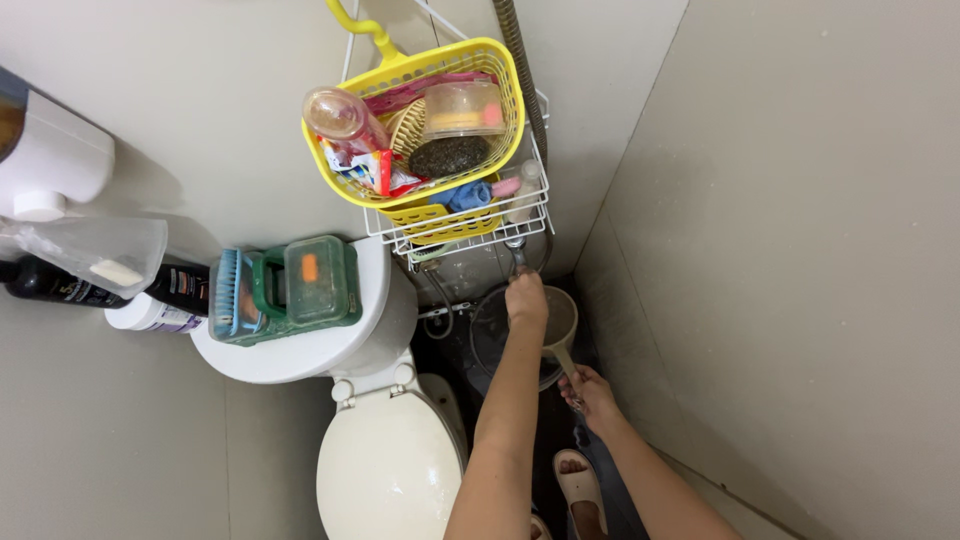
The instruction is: The person scrubs the shower wall and fixtures with a blue brush, then rinses the wall using a small jug of water. They repeat scrubbing and rinsing across different sections of the wall and around the showerhead.
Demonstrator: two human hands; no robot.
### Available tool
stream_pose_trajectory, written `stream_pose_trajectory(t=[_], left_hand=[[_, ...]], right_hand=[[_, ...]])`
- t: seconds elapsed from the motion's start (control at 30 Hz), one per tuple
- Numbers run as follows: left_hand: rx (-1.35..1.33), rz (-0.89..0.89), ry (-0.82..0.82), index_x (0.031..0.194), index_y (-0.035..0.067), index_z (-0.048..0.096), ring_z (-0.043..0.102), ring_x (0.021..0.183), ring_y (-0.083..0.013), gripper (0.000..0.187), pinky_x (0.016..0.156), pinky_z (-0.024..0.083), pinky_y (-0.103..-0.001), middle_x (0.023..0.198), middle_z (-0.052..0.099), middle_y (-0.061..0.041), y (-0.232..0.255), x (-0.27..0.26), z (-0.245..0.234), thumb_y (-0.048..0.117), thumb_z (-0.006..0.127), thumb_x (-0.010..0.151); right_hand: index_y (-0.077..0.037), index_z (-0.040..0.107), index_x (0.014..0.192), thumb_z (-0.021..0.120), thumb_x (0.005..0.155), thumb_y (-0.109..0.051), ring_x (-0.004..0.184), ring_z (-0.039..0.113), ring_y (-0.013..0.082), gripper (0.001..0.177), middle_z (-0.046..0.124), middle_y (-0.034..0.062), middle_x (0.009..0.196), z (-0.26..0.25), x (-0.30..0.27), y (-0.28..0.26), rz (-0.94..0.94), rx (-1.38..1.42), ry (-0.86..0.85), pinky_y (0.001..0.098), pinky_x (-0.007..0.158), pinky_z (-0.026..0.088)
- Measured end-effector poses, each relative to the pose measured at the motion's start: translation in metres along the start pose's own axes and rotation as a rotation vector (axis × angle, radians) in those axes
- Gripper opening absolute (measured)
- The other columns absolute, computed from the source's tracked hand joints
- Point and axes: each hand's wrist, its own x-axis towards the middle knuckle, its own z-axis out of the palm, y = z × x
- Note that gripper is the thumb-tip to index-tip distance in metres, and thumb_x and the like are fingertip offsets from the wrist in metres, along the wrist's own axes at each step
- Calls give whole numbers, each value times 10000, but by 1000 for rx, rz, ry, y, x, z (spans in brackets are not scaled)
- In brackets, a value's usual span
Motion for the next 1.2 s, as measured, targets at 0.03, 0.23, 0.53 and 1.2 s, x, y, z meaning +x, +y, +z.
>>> stream_pose_trajectory(t=[0.03,0.23,0.53,1.2], left_hand=[[1,-5,7,1112,-49,658,725,1025,-285,280,815,616,-334,1148,695,-185,0,1,2,49,725,859],[12,-12,47,1114,-47,655,734,1013,-288,223,798,627,-337,1149,700,-179,0,5,14,35,681,909],[-14,-19,-4,1206,-83,609,737,1014,-295,334,833,617,-331,1108,715,-221,-2,8,18,54,676,909],[-739,-543,-383,1617,196,275,666,1133,-421,705,909,561,-490,1335,642,-259,-42,-150,-1,280,651,1027]], right_hand=[[-72,627,1248,475,1074,-176,742,624,162,253,679,57,904,1,-1,0,4,-2,2,322,681,527],[-72,612,1265,465,1076,-187,753,627,157,266,680,51,918,5,-2,1,13,-25,-1,324,691,533],[-64,600,1309,441,1089,-204,772,611,162,306,656,53,916,2,2,5,53,-39,11,332,725,539],[-56,570,1335,455,1055,-184,788,591,174,329,656,81,957,-47,-82,35,-27,81,-66,352,740,495]])
